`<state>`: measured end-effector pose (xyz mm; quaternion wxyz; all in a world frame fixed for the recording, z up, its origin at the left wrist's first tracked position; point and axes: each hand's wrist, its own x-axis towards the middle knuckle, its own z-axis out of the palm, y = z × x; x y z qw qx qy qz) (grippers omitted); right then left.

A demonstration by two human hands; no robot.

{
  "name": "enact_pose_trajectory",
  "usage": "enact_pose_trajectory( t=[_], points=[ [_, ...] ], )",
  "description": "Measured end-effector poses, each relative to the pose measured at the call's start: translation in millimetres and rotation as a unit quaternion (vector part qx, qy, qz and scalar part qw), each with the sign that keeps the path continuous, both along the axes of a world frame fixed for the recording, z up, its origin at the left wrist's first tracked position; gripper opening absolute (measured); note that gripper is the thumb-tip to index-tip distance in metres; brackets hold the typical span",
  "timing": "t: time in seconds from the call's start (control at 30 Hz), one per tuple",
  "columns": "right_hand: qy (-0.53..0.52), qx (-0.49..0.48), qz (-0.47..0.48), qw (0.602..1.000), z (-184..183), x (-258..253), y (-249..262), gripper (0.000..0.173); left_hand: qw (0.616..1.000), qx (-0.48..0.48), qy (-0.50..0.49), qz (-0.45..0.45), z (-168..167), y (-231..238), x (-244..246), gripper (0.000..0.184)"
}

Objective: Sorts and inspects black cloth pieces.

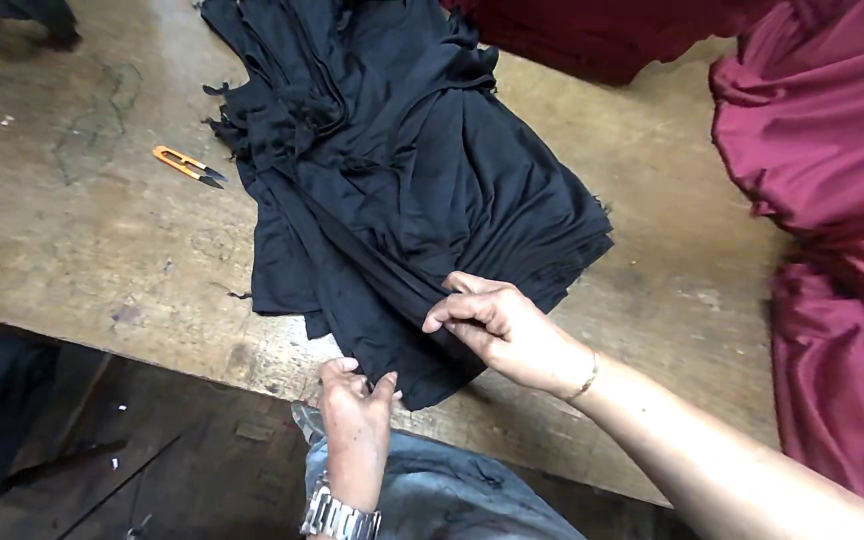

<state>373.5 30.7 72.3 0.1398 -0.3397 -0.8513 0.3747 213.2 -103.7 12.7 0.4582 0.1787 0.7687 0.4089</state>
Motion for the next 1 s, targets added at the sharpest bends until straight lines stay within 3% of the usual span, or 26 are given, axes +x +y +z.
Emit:
enact_pose_trajectory(
  t=[0.1,0.23,0.37,0.47,0.5,0.57,0.63,0.7,0.8,0.93,1.0],
  points=[
    [0.008,0.059,-0.034,0.998,14,4,-1,0.027,0.996,0.060,-0.017,0.062,-4,-10,6,0.052],
    [0.018,0.106,-0.067,0.992,34,0,-11,0.022,0.993,0.100,0.064,0.021,9,-18,-2,0.054],
    [-0.111,0.099,0.038,0.988,12,-18,-45,0.039,0.981,0.187,0.050,-0.030,39,-6,5,0.049],
    [-0.054,0.121,-0.024,0.991,-12,-17,-33,0.021,0.959,0.277,-0.002,-0.054,42,0,0,0.043],
    [-0.032,0.113,-0.046,0.992,-11,-13,-23,0.022,0.956,0.291,-0.007,-0.043,38,-1,-4,0.039],
    [0.018,0.087,-0.079,0.993,2,-3,0,0.018,0.966,0.258,0.028,0.001,24,-6,-6,0.026],
    [0.070,0.068,-0.099,0.990,24,10,20,0.009,0.985,0.160,0.071,-0.003,9,-14,-5,0.014],
    [0.116,0.054,-0.081,0.988,43,22,35,0.028,0.991,0.054,0.085,-0.087,-1,-21,1,0.023],
    [0.127,0.051,-0.019,0.990,55,34,37,0.029,0.975,-0.049,0.105,-0.191,-10,-23,20,0.034],
    [0.001,0.060,0.080,0.995,44,43,27,0.027,0.976,-0.028,0.105,-0.188,-17,-15,35,0.030],
    [-0.005,0.090,0.051,0.995,52,51,37,0.025,0.982,0.023,0.099,-0.162,-18,-18,31,0.033]
  ],
)
